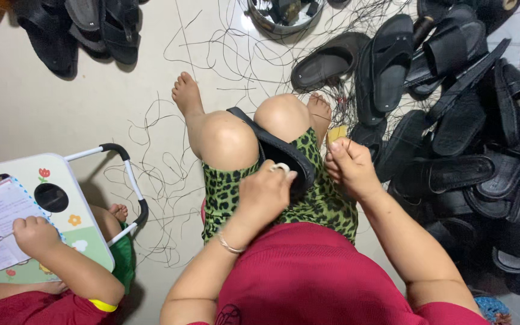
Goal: The person sits on the floor and sews a black sandal using a needle and thread. They hold the sandal on their lap and repeatedly push the needle through the sole and upper strap while pulling the thread tight.
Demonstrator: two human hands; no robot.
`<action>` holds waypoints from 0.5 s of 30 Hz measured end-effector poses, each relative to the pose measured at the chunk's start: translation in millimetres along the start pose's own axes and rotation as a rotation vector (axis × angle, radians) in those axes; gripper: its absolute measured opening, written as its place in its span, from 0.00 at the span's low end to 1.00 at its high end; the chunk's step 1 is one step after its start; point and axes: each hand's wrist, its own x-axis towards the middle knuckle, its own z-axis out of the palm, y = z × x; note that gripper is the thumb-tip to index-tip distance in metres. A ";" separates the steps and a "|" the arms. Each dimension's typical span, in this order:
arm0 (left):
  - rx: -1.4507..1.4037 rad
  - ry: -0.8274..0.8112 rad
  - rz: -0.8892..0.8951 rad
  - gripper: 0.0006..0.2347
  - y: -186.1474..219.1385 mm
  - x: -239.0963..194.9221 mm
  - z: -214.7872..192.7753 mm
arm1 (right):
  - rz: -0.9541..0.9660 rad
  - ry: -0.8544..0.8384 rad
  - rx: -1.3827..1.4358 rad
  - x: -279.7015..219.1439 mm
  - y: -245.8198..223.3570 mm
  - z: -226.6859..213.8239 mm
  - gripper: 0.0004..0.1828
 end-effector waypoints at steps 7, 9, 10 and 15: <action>-0.828 0.009 0.076 0.12 11.2 21.8 -55.1 | -0.324 -0.261 -0.396 -29.6 -111.2 51.0 0.11; -1.107 -0.142 0.182 0.06 4.8 15.1 -51.7 | -0.546 -0.382 -0.519 -35.5 -148.0 80.8 0.02; -1.113 -0.138 0.174 0.06 -29.0 7.8 -63.3 | -0.537 -0.387 -0.523 -27.7 -146.9 63.5 0.02; -1.759 0.360 -0.860 0.04 -208.1 -56.1 -129.9 | -0.324 -0.166 -1.066 -18.7 -154.8 0.6 0.32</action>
